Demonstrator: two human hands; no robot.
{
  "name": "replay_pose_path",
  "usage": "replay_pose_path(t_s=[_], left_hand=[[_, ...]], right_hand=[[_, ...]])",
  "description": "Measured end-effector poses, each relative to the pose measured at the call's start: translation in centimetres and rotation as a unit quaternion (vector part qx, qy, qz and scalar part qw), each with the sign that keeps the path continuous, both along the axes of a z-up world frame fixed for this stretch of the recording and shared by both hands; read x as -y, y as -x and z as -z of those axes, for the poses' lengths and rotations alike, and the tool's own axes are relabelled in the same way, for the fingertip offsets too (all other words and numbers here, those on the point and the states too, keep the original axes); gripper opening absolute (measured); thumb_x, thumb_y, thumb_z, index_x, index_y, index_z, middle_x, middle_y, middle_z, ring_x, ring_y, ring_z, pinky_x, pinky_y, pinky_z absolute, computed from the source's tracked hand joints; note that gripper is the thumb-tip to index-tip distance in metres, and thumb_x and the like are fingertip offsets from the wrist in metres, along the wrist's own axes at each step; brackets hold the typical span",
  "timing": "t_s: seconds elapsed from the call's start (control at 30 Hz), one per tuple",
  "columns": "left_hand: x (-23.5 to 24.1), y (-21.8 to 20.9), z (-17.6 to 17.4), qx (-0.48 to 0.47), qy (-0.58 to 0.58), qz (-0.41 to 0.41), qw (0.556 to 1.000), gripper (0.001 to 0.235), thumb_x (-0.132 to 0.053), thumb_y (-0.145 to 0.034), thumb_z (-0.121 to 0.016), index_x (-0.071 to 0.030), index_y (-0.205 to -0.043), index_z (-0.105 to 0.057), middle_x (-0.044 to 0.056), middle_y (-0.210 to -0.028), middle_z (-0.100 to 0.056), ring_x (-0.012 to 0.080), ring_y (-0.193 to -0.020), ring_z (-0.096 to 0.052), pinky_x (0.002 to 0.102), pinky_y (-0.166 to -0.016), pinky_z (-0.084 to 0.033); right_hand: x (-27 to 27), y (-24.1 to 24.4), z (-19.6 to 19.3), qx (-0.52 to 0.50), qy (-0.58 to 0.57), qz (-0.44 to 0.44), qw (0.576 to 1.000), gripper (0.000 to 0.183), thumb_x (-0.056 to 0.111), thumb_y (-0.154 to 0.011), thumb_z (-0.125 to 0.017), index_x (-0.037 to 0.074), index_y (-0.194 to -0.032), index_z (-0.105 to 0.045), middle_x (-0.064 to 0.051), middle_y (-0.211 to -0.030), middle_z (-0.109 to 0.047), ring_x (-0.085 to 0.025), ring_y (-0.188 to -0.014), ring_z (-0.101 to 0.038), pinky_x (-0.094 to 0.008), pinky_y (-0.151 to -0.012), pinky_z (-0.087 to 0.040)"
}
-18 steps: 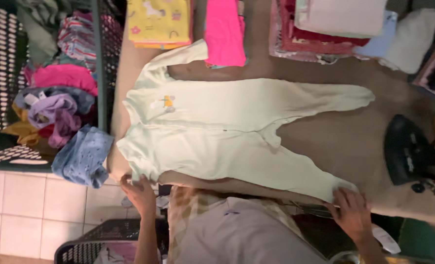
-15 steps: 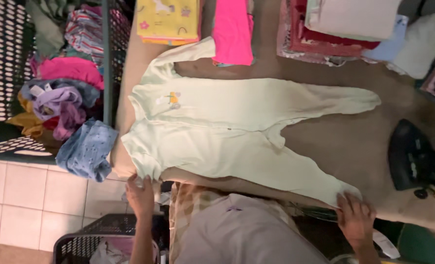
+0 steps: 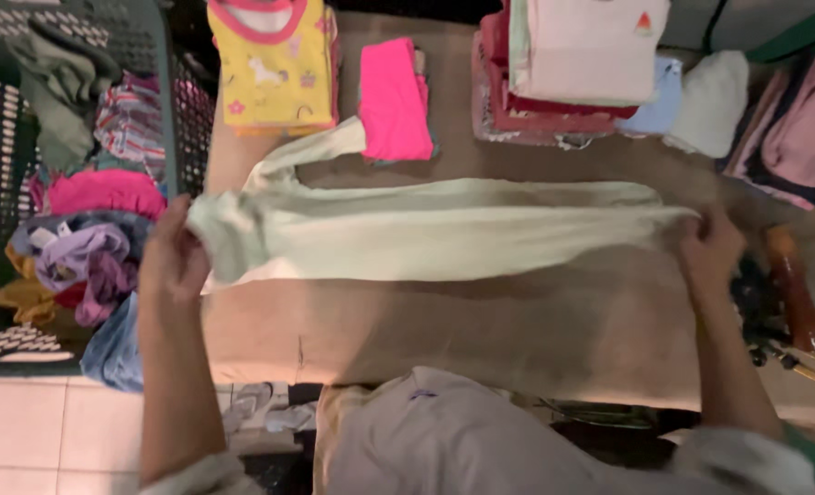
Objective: The person irons and folds multiple items of children's clothing, including a onesie, shirts, and pants, on a table and places them into organized stacks.
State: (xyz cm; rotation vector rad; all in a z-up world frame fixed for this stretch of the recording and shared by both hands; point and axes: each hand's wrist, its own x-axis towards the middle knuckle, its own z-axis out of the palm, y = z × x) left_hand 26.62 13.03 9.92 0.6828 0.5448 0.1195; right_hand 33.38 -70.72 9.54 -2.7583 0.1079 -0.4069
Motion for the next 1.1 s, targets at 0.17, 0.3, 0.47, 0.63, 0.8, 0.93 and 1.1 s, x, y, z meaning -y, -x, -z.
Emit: replay_pose_path(t_s=[0.17, 0.3, 0.47, 0.63, 0.8, 0.93, 1.1], left_hand=[[4.7, -3.4, 5.0, -0.037, -0.648, 0.008, 0.761, 0.054, -0.024, -0.108, -0.068, 0.004, -0.148, -0.044, 0.027, -0.134, -0.058, 0.0402, -0.119, -0.055, 0.052, -0.103, -0.045], [12.2, 0.7, 2.8, -0.025, -0.899, 0.081, 0.429, 0.069, -0.028, -0.093, -0.072, -0.004, -0.152, -0.047, 0.024, -0.158, -0.047, 0.0437, -0.147, -0.041, 0.065, -0.118, -0.028], [22.2, 3.6, 1.0, 0.137, -0.842, 0.208, 0.479, 0.055, -0.027, -0.085, -0.071, -0.004, -0.133, -0.056, 0.023, -0.143, -0.052, 0.0432, -0.133, -0.047, 0.063, -0.109, -0.033], [26.2, 3.4, 1.4, 0.224, -0.802, 0.264, 0.487, 0.034, -0.015, -0.084, -0.066, -0.008, -0.117, -0.063, 0.014, -0.133, -0.062, 0.034, -0.123, -0.057, 0.052, -0.104, -0.044], [25.1, 2.6, -0.5, 0.213, -0.772, 0.291, 0.524, 0.02, -0.009, -0.086, -0.061, -0.007, -0.106, -0.062, 0.011, -0.103, -0.067, 0.0318, -0.096, -0.065, 0.044, -0.083, -0.052], [25.1, 4.5, -2.6, 0.227, -0.739, 0.321, 0.547, 0.005, -0.012, -0.092, -0.062, -0.01, -0.096, -0.062, 0.008, -0.083, -0.065, 0.031, -0.08, -0.064, 0.044, -0.071, -0.051], [27.9, 7.1, -2.1, 0.265, -0.683, 0.397, 0.552, 0.023, -0.023, -0.085, -0.071, -0.008, -0.101, -0.065, 0.012, -0.092, -0.067, 0.0329, -0.087, -0.064, 0.046, -0.074, -0.05]], right_hand=[[-3.5, -5.9, 2.3, -0.088, 0.173, -0.003, 0.981, 0.044, 0.037, -0.1, -0.072, 0.008, -0.131, -0.062, -0.02, -0.124, -0.065, -0.039, -0.114, -0.063, -0.059, -0.094, -0.045], [-6.0, -5.1, 2.6, -0.163, 0.124, -0.021, 0.979, 0.072, 0.042, -0.094, -0.069, 0.014, -0.157, -0.047, -0.023, -0.152, -0.051, -0.046, -0.131, -0.051, -0.059, -0.103, -0.041], [-6.8, -5.2, 2.0, -0.154, -0.018, 0.045, 0.987, 0.074, 0.049, -0.093, -0.073, 0.0, -0.145, -0.053, -0.03, -0.137, -0.059, -0.048, -0.125, -0.057, -0.054, -0.102, -0.046], [-7.9, -5.1, -0.1, -0.252, -0.144, 0.105, 0.951, 0.067, 0.043, -0.089, -0.077, -0.006, -0.133, -0.065, -0.027, -0.121, -0.069, -0.041, -0.113, -0.068, -0.047, -0.098, -0.05], [-7.3, -2.6, -3.8, -0.177, -0.272, 0.17, 0.931, 0.075, 0.035, -0.078, -0.081, -0.007, -0.134, -0.055, -0.023, -0.12, -0.066, -0.037, -0.101, -0.068, -0.048, -0.076, -0.054], [-2.4, 5.8, -6.4, -0.219, -0.151, 0.138, 0.954, 0.068, 0.034, -0.086, -0.082, -0.008, -0.135, -0.06, -0.025, -0.116, -0.07, -0.035, -0.103, -0.069, -0.046, -0.085, -0.053], [1.5, 14.8, -3.4, -0.229, 0.124, 0.095, 0.961, 0.051, 0.027, -0.081, -0.087, -0.002, -0.117, -0.066, -0.025, -0.101, -0.069, -0.041, -0.092, -0.066, -0.048, -0.08, -0.052]])
